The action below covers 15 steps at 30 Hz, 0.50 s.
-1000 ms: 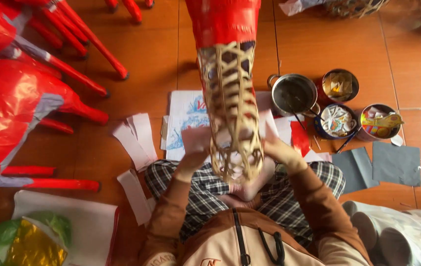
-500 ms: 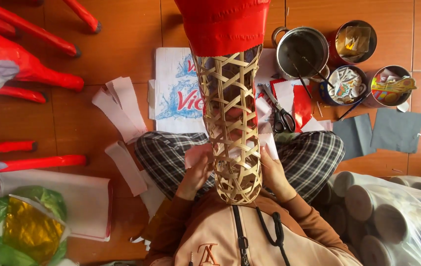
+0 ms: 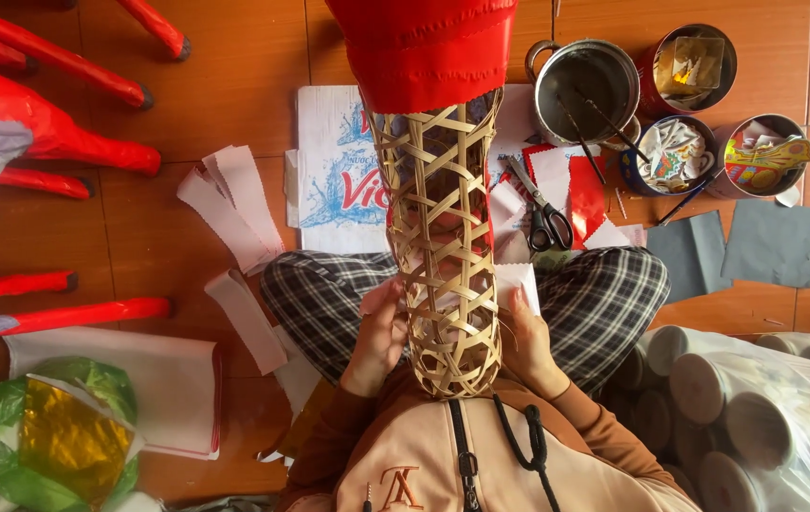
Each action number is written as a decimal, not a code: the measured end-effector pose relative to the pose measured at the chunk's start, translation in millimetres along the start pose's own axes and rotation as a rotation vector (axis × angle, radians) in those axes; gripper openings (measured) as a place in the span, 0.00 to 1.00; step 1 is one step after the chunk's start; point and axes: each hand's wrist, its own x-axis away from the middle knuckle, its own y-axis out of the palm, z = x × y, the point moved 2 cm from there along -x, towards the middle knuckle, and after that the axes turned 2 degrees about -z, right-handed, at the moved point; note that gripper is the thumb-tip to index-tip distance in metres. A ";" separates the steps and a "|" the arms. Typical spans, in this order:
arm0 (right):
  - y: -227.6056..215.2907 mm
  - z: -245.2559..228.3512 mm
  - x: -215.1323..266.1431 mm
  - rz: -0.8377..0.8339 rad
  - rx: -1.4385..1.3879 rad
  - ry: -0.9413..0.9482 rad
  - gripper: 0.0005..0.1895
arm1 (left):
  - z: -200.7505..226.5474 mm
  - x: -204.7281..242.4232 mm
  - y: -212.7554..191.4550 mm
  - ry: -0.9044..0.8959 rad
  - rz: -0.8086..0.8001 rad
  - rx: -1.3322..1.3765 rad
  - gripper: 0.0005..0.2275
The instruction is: Applying paper strips to a bamboo frame to create a decorative figure
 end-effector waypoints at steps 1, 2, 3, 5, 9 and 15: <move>3.5 -3.4 3.3 -0.005 0.028 -0.027 0.21 | -7.8 0.7 -6.0 -0.047 0.046 -0.001 0.12; 6.4 -6.5 6.8 -0.011 0.056 -0.055 0.20 | -16.0 1.7 -12.1 -0.094 0.092 -0.003 0.13; 7.3 -7.6 9.0 -0.011 0.054 -0.055 0.20 | -14.1 2.1 -10.9 -0.094 0.092 -0.004 0.13; 9.7 -11.0 13.6 -0.021 0.111 -0.110 0.18 | -10.9 3.1 -8.7 -0.127 0.103 -0.006 0.17; -39.5 14.9 -19.1 -0.080 0.262 -0.157 0.14 | 65.2 26.8 79.7 -0.136 0.098 0.011 0.20; 3.6 -14.0 7.3 -0.278 0.160 -0.224 0.25 | 68.4 26.1 80.2 -0.163 0.061 -0.008 0.26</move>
